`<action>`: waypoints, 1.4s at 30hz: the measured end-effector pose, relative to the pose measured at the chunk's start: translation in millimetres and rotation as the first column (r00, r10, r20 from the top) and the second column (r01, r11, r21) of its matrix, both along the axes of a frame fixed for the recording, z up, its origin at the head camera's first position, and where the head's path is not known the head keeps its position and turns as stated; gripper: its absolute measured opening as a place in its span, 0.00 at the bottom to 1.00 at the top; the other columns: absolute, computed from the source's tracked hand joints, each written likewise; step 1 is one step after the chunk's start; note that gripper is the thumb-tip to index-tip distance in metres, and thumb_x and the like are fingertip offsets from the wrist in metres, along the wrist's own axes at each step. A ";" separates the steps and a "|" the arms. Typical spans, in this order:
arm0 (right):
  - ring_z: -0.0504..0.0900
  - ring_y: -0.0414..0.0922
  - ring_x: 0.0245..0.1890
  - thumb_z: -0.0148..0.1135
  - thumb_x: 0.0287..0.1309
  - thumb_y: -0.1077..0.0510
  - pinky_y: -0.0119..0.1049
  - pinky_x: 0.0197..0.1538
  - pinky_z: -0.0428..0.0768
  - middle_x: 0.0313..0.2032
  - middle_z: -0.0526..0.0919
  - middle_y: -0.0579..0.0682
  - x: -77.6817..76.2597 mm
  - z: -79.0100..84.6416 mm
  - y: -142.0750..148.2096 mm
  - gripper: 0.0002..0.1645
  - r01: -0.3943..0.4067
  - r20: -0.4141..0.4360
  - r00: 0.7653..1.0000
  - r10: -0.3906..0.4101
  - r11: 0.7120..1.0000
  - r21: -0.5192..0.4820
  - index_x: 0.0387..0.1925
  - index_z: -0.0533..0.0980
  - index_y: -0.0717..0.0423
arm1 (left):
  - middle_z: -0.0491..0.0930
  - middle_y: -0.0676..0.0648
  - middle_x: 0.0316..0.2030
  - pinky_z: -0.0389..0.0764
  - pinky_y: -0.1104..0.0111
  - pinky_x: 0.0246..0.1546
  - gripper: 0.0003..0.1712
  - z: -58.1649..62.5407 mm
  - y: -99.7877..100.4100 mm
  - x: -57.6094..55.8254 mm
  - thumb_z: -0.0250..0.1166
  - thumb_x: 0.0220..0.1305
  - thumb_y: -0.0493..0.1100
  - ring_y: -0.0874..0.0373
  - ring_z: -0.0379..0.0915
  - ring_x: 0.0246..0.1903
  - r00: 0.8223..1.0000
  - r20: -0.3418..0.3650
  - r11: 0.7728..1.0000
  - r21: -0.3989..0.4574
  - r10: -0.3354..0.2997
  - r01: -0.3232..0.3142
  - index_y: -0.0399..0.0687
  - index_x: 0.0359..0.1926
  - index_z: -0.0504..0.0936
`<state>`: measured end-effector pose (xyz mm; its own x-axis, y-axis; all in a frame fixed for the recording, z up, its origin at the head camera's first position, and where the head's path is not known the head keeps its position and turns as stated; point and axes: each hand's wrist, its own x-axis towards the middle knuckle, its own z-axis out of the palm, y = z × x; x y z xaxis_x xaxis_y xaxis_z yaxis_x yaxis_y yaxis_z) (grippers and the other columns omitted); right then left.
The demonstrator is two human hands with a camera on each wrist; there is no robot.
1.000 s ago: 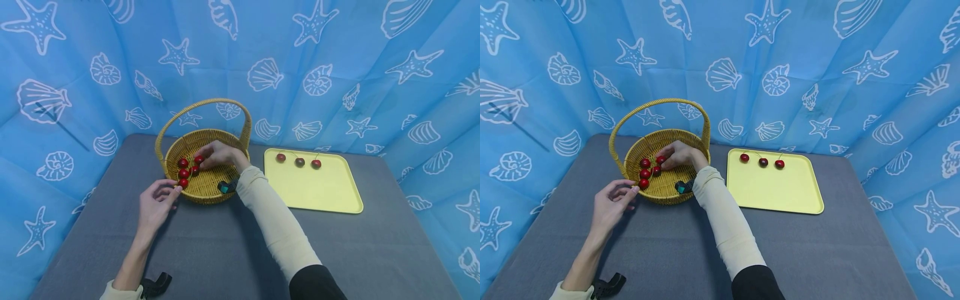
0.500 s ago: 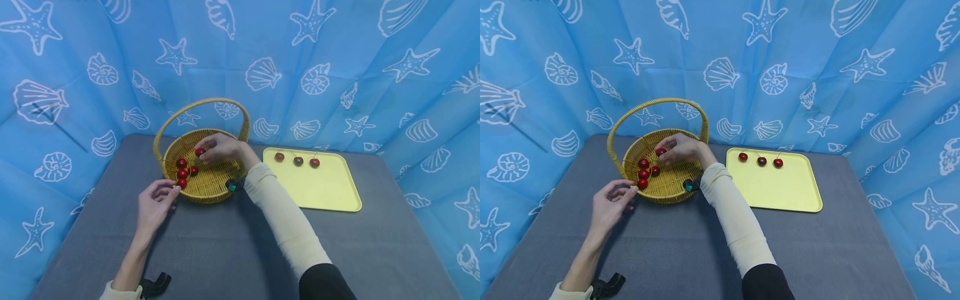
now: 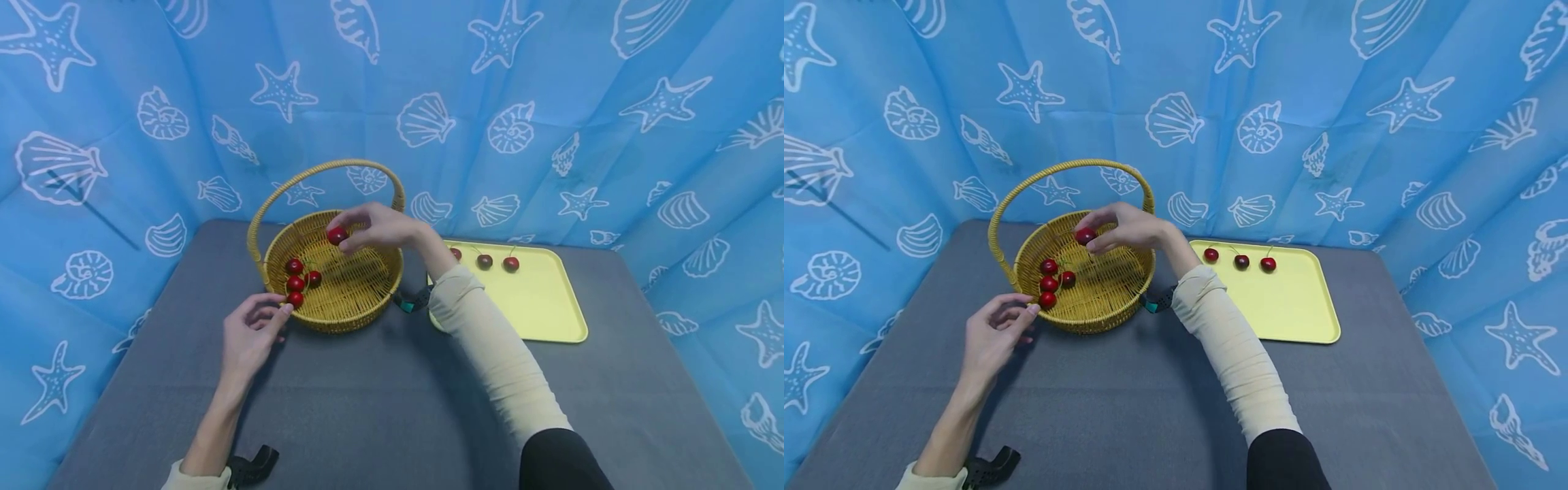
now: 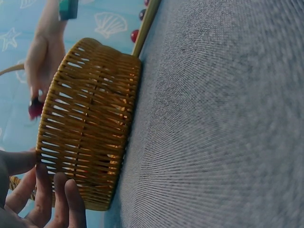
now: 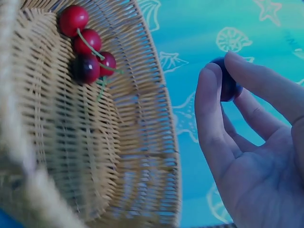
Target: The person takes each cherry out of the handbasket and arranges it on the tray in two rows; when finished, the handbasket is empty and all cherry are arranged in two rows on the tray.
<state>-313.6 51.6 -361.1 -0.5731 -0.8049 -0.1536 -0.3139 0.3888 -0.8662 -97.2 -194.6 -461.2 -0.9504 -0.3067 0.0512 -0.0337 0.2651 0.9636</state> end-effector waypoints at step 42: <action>0.92 0.40 0.53 0.69 0.76 0.53 0.29 0.62 0.80 0.69 0.81 0.62 29.3 -25.0 303.2 0.32 0.489 -0.107 0.872 -0.477 0.851 0.192 0.74 0.74 0.59 | 0.89 0.46 0.34 0.92 0.65 0.29 0.16 1.8 1.4 1.4 0.75 0.73 0.47 0.58 0.88 0.31 1.000 -0.013 1.000 0.018 0.004 -0.004 0.45 0.55 0.86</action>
<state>-284.3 354.7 -386.1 -0.8934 -0.3781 -0.2428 -0.0835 0.6706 -0.7371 -95.8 -193.2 -459.4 -0.9485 -0.3114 0.0582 -0.0219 0.2477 0.9686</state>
